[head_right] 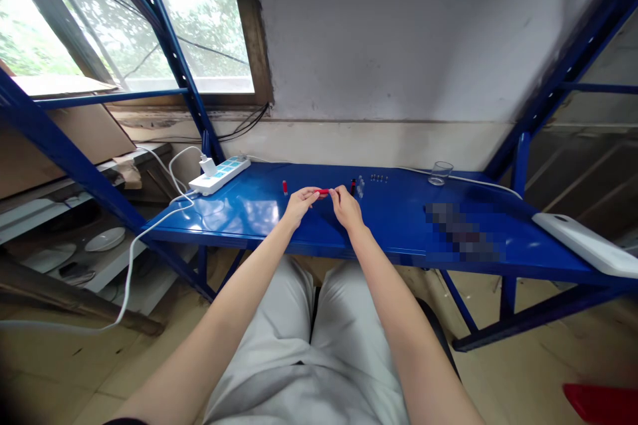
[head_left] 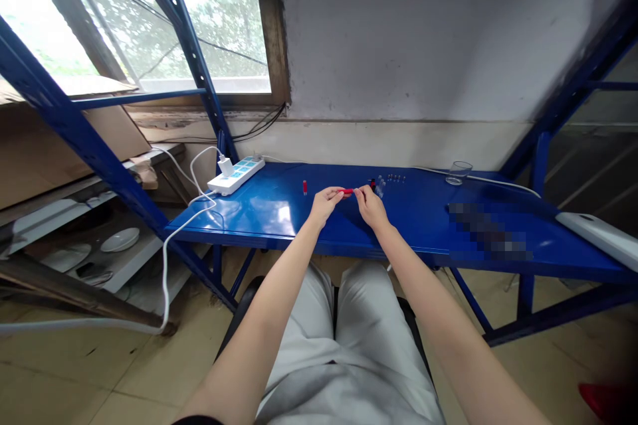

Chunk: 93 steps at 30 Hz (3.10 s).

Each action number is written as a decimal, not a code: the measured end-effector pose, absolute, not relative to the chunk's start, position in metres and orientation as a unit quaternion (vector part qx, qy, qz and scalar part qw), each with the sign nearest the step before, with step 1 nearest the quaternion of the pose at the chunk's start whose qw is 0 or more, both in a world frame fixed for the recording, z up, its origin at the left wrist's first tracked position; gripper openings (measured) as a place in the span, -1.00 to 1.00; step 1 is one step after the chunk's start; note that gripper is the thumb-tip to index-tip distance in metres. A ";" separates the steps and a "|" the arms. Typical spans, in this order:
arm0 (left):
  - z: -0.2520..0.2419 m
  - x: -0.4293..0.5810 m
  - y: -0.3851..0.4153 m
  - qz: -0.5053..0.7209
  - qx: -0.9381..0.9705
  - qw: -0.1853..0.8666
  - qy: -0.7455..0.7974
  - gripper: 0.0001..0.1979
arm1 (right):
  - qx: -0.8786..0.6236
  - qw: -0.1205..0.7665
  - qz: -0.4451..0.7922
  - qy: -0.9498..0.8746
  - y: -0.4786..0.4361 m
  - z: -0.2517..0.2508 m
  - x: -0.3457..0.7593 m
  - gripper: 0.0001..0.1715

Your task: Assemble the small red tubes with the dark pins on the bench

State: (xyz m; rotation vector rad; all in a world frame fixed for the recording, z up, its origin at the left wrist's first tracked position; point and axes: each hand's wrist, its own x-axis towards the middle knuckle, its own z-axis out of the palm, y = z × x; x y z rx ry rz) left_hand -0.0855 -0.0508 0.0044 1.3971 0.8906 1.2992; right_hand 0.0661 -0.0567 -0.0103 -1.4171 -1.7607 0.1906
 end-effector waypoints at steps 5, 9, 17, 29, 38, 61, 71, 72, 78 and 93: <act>0.003 -0.086 -0.050 0.524 0.584 0.500 0.367 -0.83 | -0.544 0.429 0.088 -0.715 -0.055 -0.011 0.066 -0.60; 0.004 -0.085 -0.050 0.523 0.580 0.506 0.365 -0.84 | -0.535 0.433 0.092 -0.720 -0.056 -0.012 0.066 -0.62; -0.002 -0.088 -0.045 0.545 0.568 0.499 0.362 -0.77 | -0.534 0.442 0.094 -0.715 -0.057 -0.011 0.067 -0.61; -0.004 -0.086 -0.041 0.575 0.540 0.501 0.357 -0.78 | -0.506 0.446 0.111 -0.730 -0.050 -0.016 0.067 -0.65; -0.011 -0.090 -0.032 0.614 0.513 0.442 0.406 -0.70 | -0.524 0.472 0.094 -0.703 -0.050 -0.017 0.069 -0.65; -0.013 -0.086 -0.036 0.522 0.602 0.486 0.360 -0.67 | -0.421 0.474 0.090 -0.768 -0.051 -0.017 0.065 -0.71; -0.013 -0.087 -0.036 0.504 0.599 0.517 0.345 -0.71 | -0.422 0.454 0.100 -0.779 -0.048 -0.020 0.066 -0.72; -0.012 -0.087 -0.036 0.503 0.599 0.518 0.347 -0.72 | -0.425 0.449 0.101 -0.780 -0.048 -0.020 0.065 -0.72; -0.010 -0.086 -0.040 0.515 0.616 0.473 0.363 -0.85 | -0.491 0.418 0.069 -0.761 -0.052 -0.015 0.070 -0.76; -0.013 -0.087 -0.041 0.502 0.652 0.408 0.395 -0.77 | -0.779 0.287 0.039 -0.556 -0.054 -0.008 0.096 -0.78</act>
